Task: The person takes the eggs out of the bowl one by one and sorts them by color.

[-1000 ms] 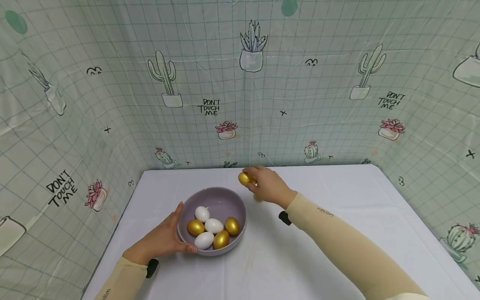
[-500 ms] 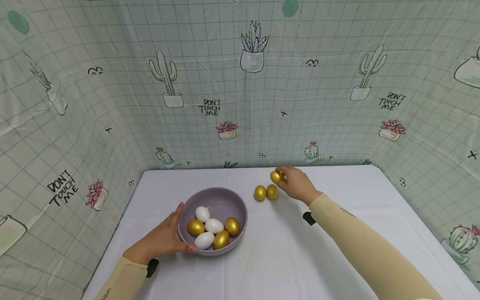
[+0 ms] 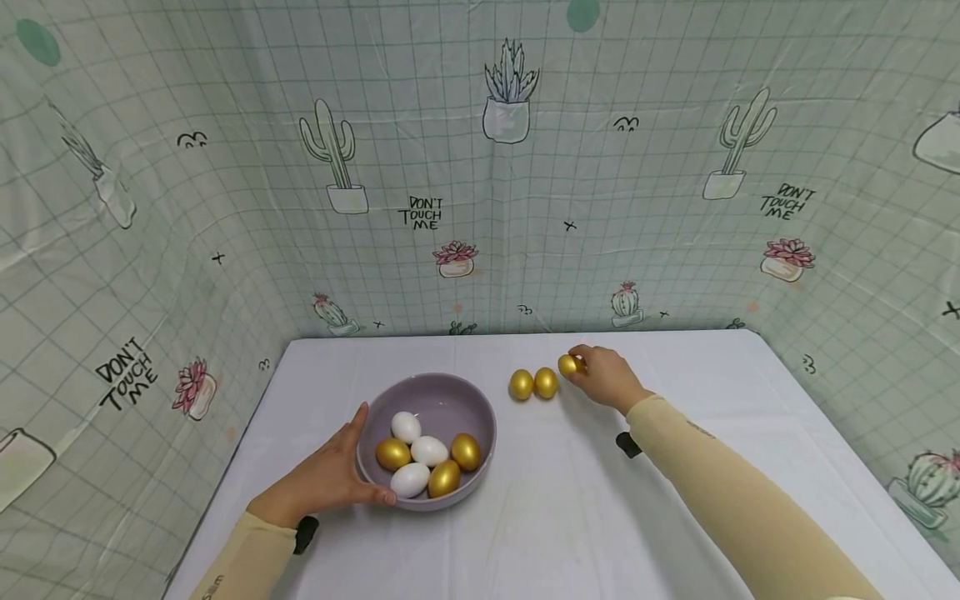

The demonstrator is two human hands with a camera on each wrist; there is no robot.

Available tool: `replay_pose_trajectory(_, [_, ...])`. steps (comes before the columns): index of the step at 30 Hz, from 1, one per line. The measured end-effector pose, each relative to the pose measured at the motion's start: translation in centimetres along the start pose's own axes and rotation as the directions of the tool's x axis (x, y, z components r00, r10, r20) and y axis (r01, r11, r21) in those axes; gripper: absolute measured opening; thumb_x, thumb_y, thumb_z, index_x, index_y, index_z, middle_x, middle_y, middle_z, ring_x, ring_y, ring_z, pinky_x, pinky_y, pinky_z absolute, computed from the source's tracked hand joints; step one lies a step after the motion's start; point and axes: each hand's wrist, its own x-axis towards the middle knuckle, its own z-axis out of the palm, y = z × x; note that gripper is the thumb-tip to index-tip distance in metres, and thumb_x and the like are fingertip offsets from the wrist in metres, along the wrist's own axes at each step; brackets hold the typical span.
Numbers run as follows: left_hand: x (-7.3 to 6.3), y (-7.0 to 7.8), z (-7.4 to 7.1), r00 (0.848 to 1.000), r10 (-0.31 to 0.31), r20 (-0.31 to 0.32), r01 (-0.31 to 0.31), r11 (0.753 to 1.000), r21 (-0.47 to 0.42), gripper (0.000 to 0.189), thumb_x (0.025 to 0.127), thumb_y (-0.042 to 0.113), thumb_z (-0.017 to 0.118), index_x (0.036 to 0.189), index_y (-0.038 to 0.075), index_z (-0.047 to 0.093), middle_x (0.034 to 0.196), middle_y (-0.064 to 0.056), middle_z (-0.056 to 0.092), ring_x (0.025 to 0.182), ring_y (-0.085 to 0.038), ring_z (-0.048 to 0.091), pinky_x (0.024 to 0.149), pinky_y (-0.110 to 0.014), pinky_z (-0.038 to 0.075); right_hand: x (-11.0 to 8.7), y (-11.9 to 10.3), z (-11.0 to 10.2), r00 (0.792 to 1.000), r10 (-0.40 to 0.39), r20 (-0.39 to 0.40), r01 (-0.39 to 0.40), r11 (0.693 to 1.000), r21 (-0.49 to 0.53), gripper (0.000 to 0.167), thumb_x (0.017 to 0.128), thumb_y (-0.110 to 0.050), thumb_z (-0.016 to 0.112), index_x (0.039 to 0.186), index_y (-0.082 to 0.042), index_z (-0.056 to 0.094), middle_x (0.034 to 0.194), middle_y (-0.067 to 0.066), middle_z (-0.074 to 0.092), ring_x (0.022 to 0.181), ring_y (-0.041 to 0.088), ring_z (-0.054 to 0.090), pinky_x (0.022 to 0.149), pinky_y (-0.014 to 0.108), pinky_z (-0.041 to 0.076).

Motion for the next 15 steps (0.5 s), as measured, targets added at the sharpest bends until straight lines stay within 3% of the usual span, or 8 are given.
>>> replay_pose_trajectory(15, [0.1, -0.2, 0.2, 1.000, -0.008, -0.012, 0.008, 1.000, -0.001, 0.141, 0.065, 0.061, 0.087, 0.159, 0.003, -0.001, 0.157, -0.033, 0.019, 0.140, -0.051, 0.027, 0.106, -0.064, 0.032, 0.1, 0.9, 1.5, 0.996, 0.059, 0.060, -0.059, 0.998, 0.004, 0.041, 0.095, -0.020, 0.067, 0.127, 0.005, 0.061, 0.111, 0.023, 0.068, 0.105, 0.040, 0.063, 0.094, 0.053, 0.047])
